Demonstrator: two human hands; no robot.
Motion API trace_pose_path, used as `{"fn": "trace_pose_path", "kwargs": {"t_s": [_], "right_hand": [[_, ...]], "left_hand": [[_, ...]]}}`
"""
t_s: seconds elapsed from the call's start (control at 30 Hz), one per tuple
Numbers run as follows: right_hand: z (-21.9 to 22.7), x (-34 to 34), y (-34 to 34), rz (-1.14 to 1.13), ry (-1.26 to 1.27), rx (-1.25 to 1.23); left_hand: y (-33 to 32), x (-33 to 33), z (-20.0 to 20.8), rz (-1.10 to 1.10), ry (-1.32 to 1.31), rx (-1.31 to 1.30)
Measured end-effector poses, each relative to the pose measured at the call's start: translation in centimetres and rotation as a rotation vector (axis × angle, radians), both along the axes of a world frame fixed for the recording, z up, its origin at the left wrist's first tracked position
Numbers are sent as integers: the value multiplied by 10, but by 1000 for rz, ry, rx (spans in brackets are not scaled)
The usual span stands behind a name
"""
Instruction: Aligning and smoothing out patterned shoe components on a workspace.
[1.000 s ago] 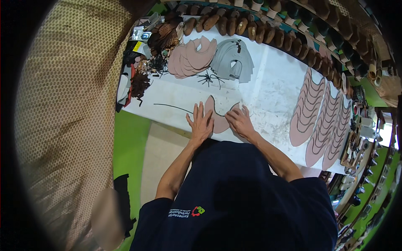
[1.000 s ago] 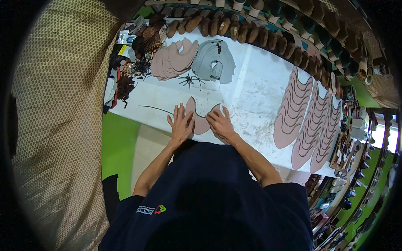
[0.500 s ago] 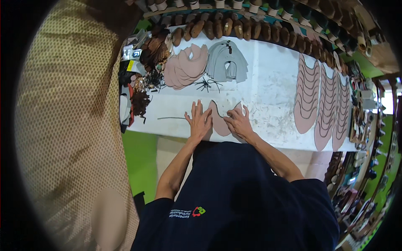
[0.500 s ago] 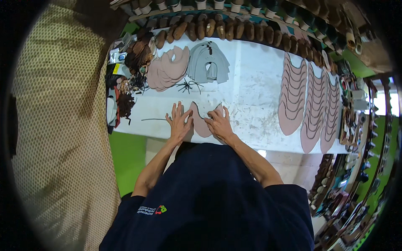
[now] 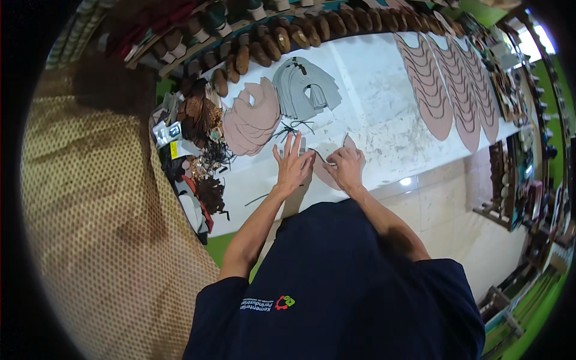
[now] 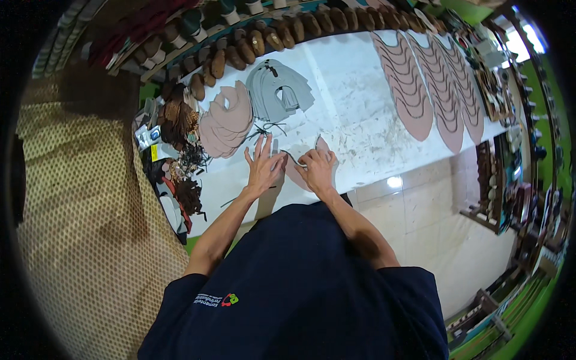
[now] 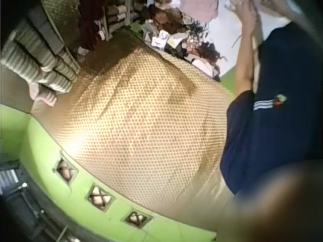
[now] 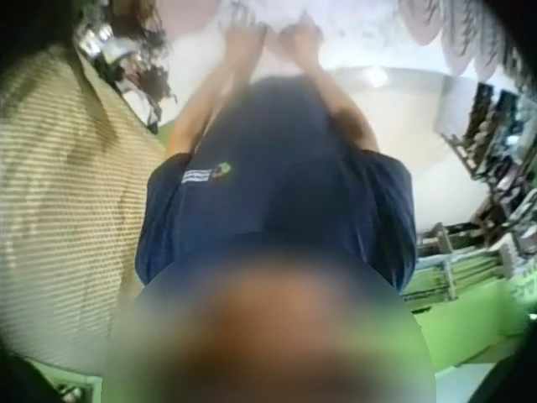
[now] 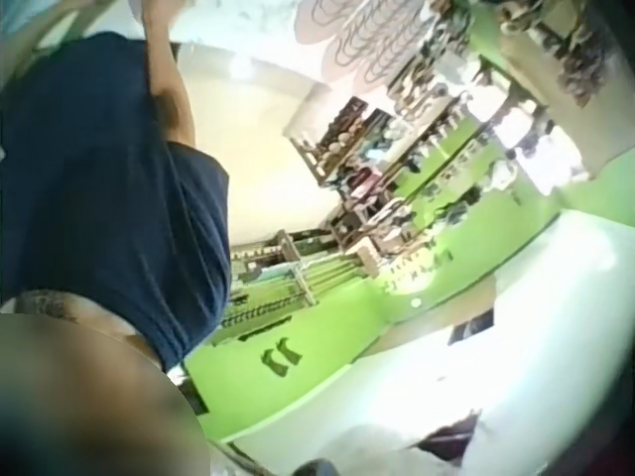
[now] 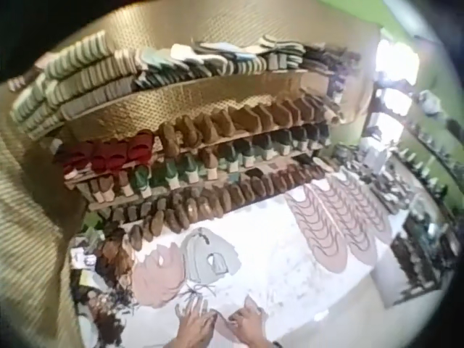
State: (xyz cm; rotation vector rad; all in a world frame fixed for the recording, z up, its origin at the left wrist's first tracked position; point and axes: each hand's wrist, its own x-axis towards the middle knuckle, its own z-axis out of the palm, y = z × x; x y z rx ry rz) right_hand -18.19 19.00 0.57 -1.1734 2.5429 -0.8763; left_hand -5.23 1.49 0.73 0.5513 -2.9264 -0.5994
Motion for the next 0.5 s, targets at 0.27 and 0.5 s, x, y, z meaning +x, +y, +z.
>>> {"fn": "trace_pose_path", "kwargs": {"t_s": [0.27,0.5], "right_hand": [[0,25,-6,-192,-32,17],[1,32,-12,-223,-48,44]], "left_hand": [[-19,2,-8,-182,-14,-28],[-25,1,-10,-210,-39,-2]]}}
